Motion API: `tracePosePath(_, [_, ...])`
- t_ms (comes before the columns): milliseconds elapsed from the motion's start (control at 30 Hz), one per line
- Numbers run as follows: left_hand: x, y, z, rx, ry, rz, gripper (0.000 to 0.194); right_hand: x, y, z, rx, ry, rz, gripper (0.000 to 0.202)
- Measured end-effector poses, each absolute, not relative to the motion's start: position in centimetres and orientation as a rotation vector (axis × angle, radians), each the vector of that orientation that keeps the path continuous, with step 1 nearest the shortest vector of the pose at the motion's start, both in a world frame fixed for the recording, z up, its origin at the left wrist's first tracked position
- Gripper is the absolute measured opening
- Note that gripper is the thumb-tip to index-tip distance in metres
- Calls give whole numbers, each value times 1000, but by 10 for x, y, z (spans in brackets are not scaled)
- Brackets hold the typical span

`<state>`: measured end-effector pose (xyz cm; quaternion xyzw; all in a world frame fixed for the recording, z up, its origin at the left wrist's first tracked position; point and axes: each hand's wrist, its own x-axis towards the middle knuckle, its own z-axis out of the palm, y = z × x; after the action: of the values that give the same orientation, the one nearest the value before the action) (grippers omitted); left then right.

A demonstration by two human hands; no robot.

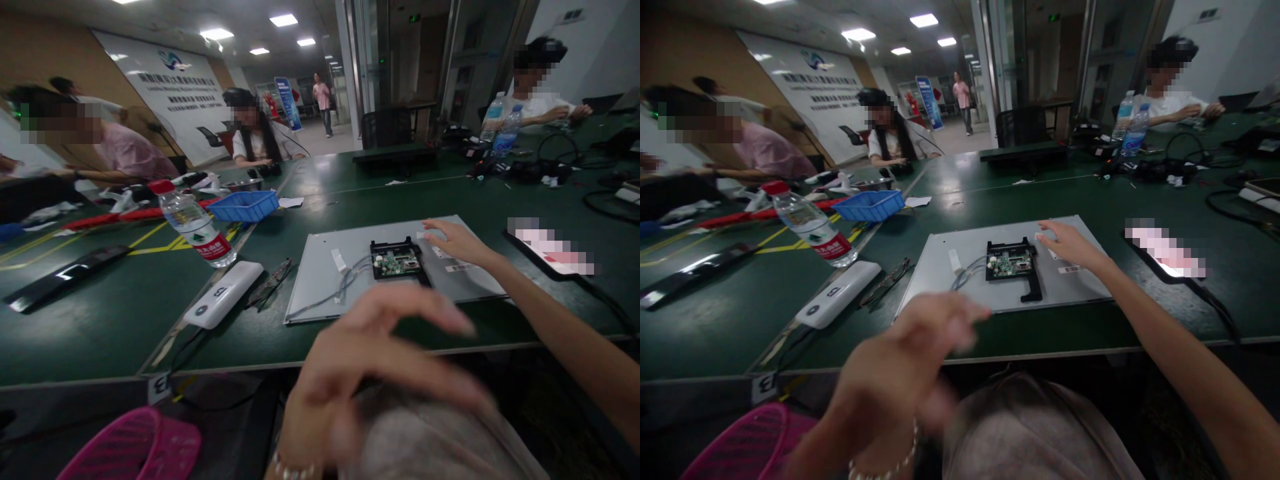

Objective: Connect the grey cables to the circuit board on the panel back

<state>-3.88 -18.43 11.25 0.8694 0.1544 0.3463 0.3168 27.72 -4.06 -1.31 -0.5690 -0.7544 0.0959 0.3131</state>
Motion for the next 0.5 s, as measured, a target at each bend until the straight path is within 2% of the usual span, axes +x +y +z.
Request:
tracePosePath(67, [-20, -137, 109, 2388, 403, 886, 40, 280, -38, -17, -1518, -2022, 205, 48])
tracePosePath(133, [-4, -84, 95, 2555, 689, 903, 36, 284, -36, -21, -1542, -2066, 150, 45])
tracePosePath(233, [7, -21, 65, 2751, 1042, 738, 38, 290, -32, -25, -1574, -2102, 95, 38])
tracePosePath(333, [3, 5, 41, 2844, 1012, 589, 50, 292, -31, -25, -1590, -2097, 83, 36])
tracePosePath(500, [-15, 6, 27, 2681, 879, 416, 80, 286, -32, -19, -1576, -2143, 40, 33])
